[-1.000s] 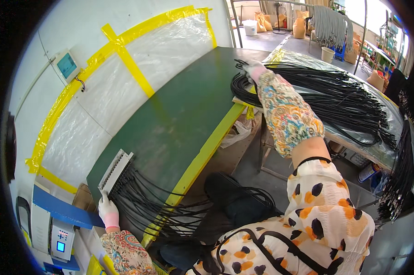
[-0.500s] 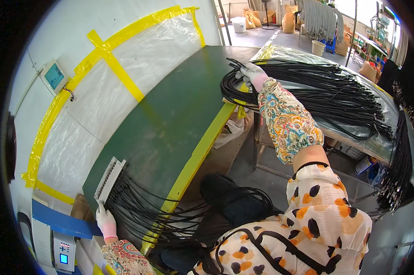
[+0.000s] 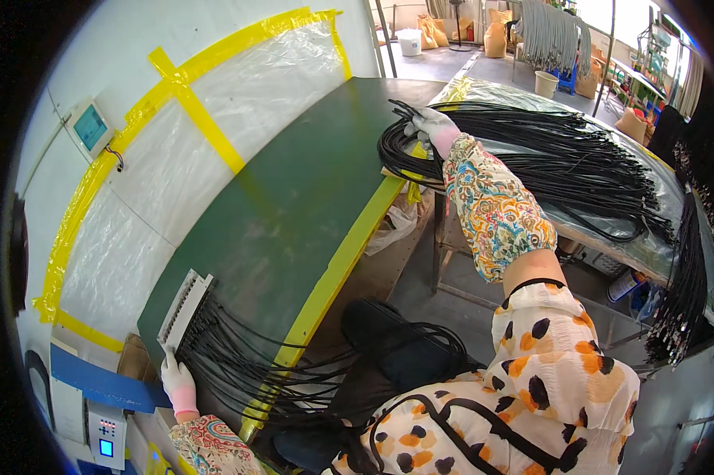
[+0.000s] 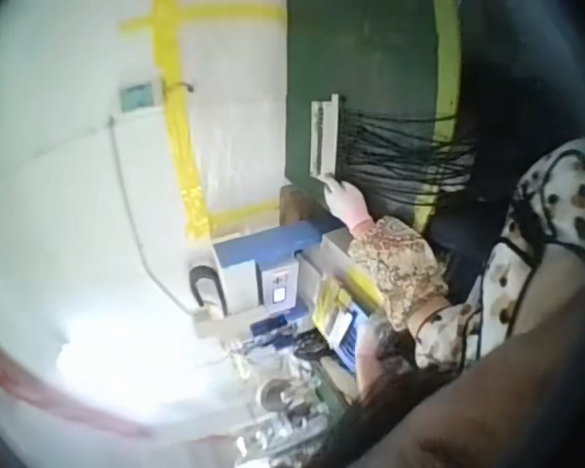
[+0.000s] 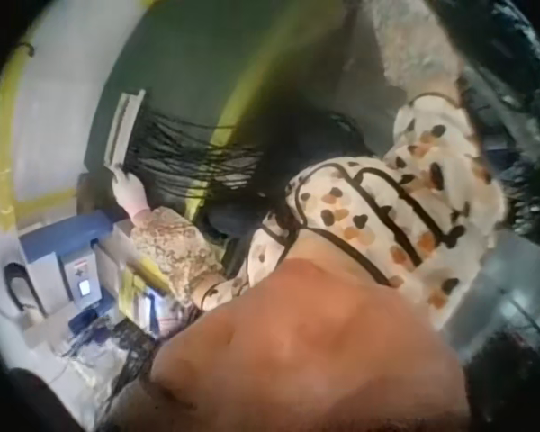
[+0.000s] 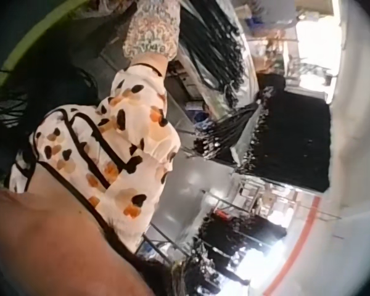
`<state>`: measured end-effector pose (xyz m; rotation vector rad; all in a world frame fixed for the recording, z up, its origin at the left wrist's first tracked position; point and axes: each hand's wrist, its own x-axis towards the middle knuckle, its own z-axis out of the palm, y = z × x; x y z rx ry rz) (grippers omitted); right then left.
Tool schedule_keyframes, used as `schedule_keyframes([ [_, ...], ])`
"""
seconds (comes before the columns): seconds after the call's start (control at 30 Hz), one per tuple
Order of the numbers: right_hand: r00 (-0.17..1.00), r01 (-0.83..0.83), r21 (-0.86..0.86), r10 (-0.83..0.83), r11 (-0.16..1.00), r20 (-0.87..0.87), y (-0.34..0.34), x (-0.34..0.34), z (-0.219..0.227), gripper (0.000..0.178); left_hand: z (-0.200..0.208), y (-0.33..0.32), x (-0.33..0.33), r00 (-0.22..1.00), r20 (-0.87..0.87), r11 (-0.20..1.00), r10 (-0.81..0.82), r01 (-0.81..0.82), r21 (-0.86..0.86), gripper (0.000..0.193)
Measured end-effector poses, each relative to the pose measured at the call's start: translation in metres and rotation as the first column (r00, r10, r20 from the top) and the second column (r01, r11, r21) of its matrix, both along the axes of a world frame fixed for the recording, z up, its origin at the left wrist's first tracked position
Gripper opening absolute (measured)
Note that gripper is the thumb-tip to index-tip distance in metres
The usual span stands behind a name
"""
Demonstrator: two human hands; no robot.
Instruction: Assembling wire harnesses by inserting bundles of wires into a connector fixture at a manual assembly station.
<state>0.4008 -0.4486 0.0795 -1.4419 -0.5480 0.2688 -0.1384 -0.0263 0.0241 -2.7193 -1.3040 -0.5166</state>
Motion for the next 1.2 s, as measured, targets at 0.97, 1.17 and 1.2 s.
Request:
schedule_keyframes([
  [0.97, 0.949, 0.158, -0.691, 0.084, 0.705, 0.303, 0.040, 0.030, 0.025, 0.023, 0.007, -0.005, 0.000, 0.999, 0.038, 0.997, -0.036, 0.038, -0.062, 0.050],
  [1.17, 0.989, 0.021, -0.311, 0.027, 0.950, 0.147, 0.008, 0.020, 0.004, 0.021, 0.007, -0.006, 0.000, 0.999, 0.033, 0.998, -0.031, 0.033, -0.050, 0.050],
  [1.2, 0.997, -0.023, -0.193, 0.037, 0.981, 0.068, 0.005, 0.018, 0.003, 0.020, 0.008, -0.008, 0.001, 0.999, 0.037, 0.997, -0.034, 0.037, -0.067, 0.050],
])
